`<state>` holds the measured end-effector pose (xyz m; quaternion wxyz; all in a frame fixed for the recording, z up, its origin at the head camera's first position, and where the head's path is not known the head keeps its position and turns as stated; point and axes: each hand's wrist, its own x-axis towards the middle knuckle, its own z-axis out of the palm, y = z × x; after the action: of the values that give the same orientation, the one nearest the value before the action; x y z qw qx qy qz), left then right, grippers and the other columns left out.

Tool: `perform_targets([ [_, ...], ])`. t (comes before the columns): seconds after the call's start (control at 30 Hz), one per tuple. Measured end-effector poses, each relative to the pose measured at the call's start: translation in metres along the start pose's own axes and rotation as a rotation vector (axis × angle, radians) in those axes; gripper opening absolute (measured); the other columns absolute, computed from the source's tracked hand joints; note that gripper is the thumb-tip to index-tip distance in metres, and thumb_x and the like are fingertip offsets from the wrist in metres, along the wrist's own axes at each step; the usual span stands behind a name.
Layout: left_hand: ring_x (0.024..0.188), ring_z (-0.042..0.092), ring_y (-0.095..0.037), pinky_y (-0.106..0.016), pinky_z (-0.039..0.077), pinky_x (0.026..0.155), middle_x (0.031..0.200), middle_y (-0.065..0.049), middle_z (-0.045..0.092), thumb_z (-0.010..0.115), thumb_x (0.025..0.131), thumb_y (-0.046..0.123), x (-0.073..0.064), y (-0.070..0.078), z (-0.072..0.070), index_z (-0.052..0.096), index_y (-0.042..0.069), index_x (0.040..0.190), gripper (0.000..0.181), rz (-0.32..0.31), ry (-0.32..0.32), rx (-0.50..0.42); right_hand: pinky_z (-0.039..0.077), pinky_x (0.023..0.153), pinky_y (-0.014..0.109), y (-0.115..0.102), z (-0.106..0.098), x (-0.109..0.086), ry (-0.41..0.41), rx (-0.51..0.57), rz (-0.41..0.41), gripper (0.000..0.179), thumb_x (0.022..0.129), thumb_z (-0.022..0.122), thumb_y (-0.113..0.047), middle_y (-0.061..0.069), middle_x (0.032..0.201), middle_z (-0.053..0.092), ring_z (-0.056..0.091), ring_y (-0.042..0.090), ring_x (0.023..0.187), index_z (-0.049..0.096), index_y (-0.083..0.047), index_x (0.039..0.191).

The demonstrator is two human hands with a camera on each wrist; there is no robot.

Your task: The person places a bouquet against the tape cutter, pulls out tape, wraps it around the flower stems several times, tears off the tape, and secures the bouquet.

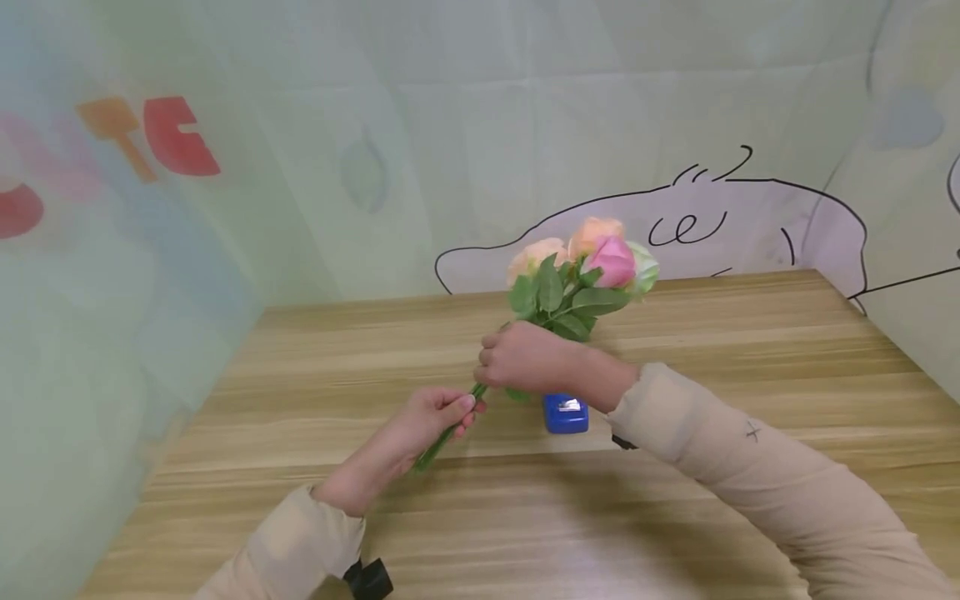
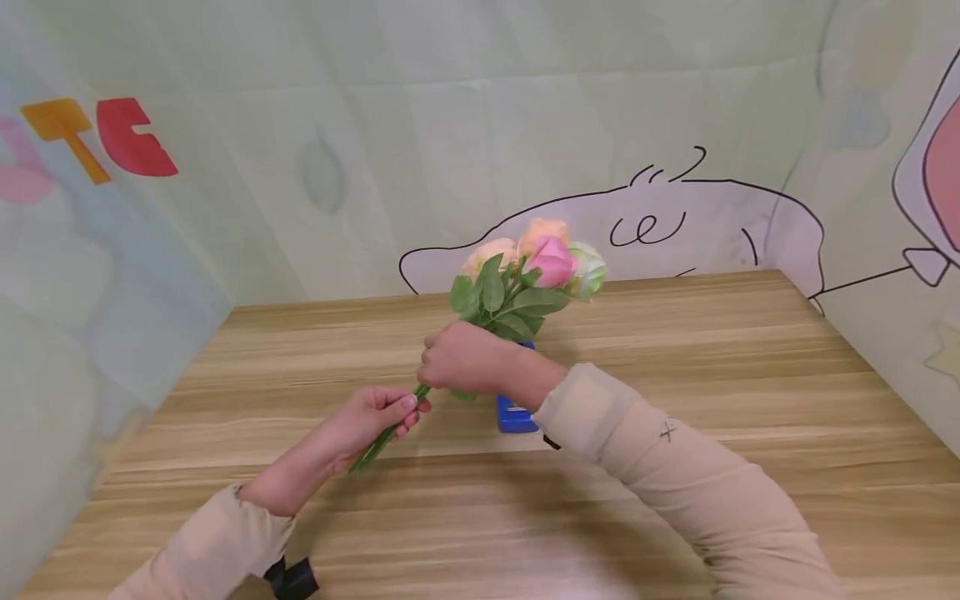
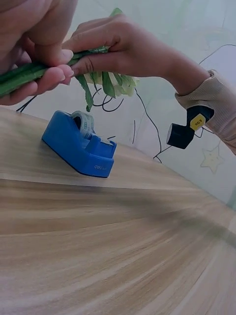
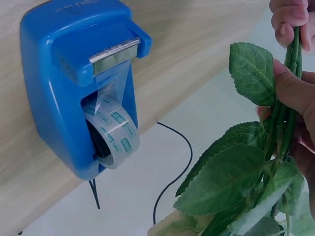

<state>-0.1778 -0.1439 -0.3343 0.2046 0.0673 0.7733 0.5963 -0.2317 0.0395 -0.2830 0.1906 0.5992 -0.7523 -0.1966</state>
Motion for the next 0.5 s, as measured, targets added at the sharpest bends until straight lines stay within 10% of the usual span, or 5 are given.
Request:
perform_targets([
  [0.5, 0.065, 0.053, -0.007, -0.022, 0.045, 0.063, 0.073, -0.003, 0.062, 0.053, 0.095, 0.011, 0.002, 0.011, 0.006, 0.062, -0.012, 0.104, 0.027, 0.06, -0.066, 0.092, 0.035, 0.047, 0.018, -0.009, -0.011, -0.031, 0.036, -0.016, 0.056, 0.007, 0.086, 0.065, -0.01, -0.006, 0.076, 0.061, 0.051, 0.009, 0.067, 0.065, -0.016, 0.087],
])
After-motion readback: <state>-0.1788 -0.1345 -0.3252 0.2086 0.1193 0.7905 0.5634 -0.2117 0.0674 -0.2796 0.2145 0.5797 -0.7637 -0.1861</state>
